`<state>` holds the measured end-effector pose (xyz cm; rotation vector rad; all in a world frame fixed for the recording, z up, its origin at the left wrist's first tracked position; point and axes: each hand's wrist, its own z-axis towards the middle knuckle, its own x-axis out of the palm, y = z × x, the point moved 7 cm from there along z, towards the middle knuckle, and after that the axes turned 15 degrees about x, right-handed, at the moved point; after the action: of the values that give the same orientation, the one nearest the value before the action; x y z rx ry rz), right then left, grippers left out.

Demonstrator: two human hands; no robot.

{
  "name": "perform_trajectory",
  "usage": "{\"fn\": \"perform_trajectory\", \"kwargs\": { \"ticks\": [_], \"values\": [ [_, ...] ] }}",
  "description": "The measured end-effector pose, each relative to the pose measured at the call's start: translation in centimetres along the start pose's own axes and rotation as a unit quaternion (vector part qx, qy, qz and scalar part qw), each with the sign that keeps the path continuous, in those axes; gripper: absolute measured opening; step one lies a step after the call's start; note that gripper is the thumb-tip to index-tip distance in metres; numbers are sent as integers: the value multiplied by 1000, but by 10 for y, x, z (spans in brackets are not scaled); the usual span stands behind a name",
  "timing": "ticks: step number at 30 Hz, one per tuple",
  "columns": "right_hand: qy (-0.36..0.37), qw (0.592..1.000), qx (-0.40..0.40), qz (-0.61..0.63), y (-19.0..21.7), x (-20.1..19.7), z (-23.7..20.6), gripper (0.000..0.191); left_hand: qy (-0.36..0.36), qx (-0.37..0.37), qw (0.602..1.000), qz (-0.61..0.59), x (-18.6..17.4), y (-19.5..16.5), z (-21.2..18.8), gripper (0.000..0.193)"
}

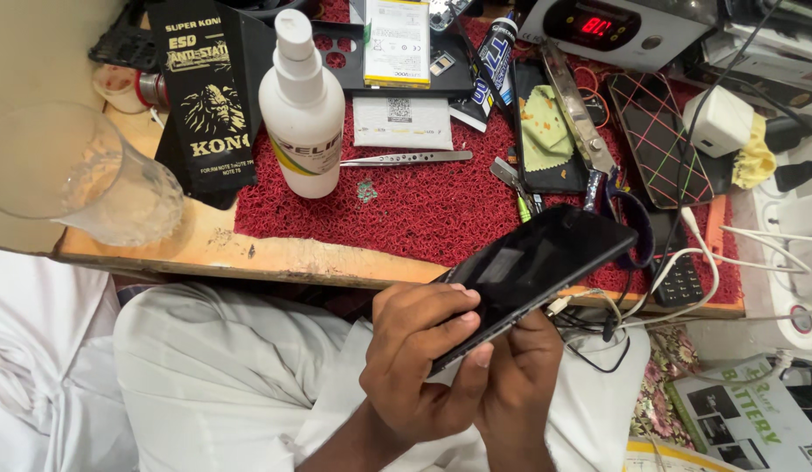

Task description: The person is repairing a smartphone by removing the back cover, disconnecting the battery, and using a metal tool to pry open the device. They handle the phone and tools with both hands, focusing on the internal components.

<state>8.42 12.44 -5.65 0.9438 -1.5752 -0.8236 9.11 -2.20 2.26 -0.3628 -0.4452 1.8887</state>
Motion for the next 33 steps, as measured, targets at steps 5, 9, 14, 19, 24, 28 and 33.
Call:
{"fn": "perform_trajectory", "kwargs": {
  "ticks": [5, 9, 14, 19, 24, 28, 33],
  "values": [
    [20, 999, 2, -25, -4, 4, 0, 23, 10, -4, 1000, 18, -1, -1, -10, 23],
    [41, 998, 45, 33, -15, 2, 1, 25, 23, -9, 999, 33, -2, 1, -18, 25],
    [41, 997, 49, 41, -23, -3, 4, 24, 36, 14, 998, 47, -2, 5, -24, 25],
    [12, 998, 56, 24, -30, -10, 7, 22, 35, 2, 998, 46, -2, 13, -29, 24],
    [27, 995, 77, 54, -37, -10, 10, 18, 30, -47, 998, 29, 2, 20, -33, 22],
    [15, 995, 81, 51, -37, -11, 11, 20, 34, -58, 997, 31, 5, 21, -35, 21],
    [-2, 994, 92, 52, -38, -11, 14, 24, 37, -61, 997, 39, 8, 24, -37, 22]
  ]
}}
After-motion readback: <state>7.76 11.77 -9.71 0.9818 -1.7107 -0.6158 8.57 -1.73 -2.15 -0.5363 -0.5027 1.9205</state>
